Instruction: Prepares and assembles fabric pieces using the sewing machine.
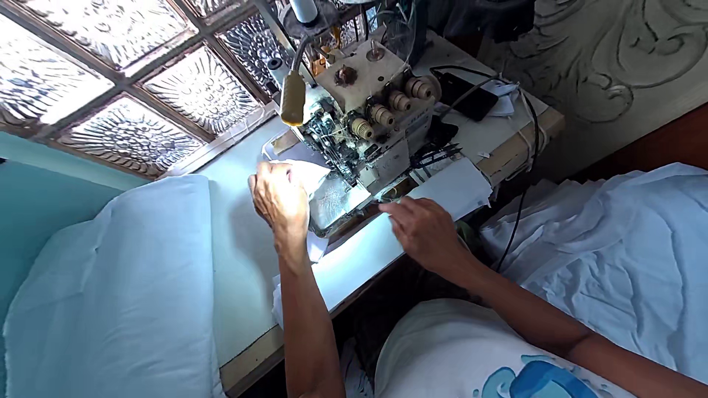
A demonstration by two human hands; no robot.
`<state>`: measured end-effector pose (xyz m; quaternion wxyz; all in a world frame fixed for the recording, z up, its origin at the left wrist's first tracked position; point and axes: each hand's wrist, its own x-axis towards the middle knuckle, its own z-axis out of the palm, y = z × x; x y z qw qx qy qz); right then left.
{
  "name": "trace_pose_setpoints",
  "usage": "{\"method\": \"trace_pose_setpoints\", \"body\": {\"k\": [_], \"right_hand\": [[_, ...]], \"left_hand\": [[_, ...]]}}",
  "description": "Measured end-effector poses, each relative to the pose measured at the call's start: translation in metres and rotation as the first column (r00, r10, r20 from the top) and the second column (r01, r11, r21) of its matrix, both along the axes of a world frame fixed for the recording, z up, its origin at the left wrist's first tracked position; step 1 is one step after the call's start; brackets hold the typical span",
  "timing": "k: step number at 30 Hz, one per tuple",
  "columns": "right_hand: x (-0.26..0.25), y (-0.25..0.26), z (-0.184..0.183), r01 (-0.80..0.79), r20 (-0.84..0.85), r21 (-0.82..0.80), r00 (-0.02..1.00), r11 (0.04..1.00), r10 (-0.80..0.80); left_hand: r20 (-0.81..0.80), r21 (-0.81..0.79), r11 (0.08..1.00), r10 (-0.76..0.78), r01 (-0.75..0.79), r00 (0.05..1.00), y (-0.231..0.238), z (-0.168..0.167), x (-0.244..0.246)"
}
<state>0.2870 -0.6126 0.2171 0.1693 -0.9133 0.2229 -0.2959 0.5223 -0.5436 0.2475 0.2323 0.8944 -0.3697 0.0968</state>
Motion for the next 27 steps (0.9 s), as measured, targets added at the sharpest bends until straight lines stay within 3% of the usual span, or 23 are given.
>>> {"method": "trace_pose_setpoints", "body": {"k": [4,7,10,12,16,21,24,27], "right_hand": [[-0.052,-0.05,-0.008,0.239,-0.114,0.09,0.967,0.967,-0.228],[-0.085,-0.088,-0.016,0.412,-0.16,0.231,0.91,0.881,-0.383],[-0.099,-0.106,-0.025,0.421,-0.16,0.446,0.906,0.79,-0.392],[-0.1,-0.11,-0.029,0.385,-0.128,0.507,0.918,0.771,-0.375],[-0.094,-0.109,-0.028,0.399,-0.139,0.439,0.915,0.805,-0.378],[-0.088,-0.113,-0.023,0.457,-0.19,0.282,0.889,0.844,-0.417],[-0.098,-0.139,-0.009,0.6,-0.195,0.24,0.8,0.764,-0.567],[-0.116,-0.151,0.004,0.728,-0.079,0.212,0.677,0.652,-0.732]], "left_hand": [[0.005,0.005,1.0,0.004,-0.004,1.0,0.047,0.004,-0.012],[-0.082,-0.027,1.0,0.012,-0.014,0.997,0.086,0.007,-0.03],[-0.179,-0.029,0.994,-0.11,0.107,0.978,0.126,-0.005,-0.045],[-0.263,0.005,0.981,-0.187,0.196,0.946,0.148,-0.01,-0.054],[-0.335,0.055,0.971,-0.202,0.233,0.92,0.174,-0.019,-0.063],[-0.298,0.042,0.984,-0.155,0.175,0.942,0.179,-0.025,-0.063],[-0.27,0.052,0.989,-0.117,0.136,0.956,0.179,-0.025,-0.061],[-0.281,0.058,0.995,-0.061,0.08,0.958,0.177,-0.023,-0.063]]}}
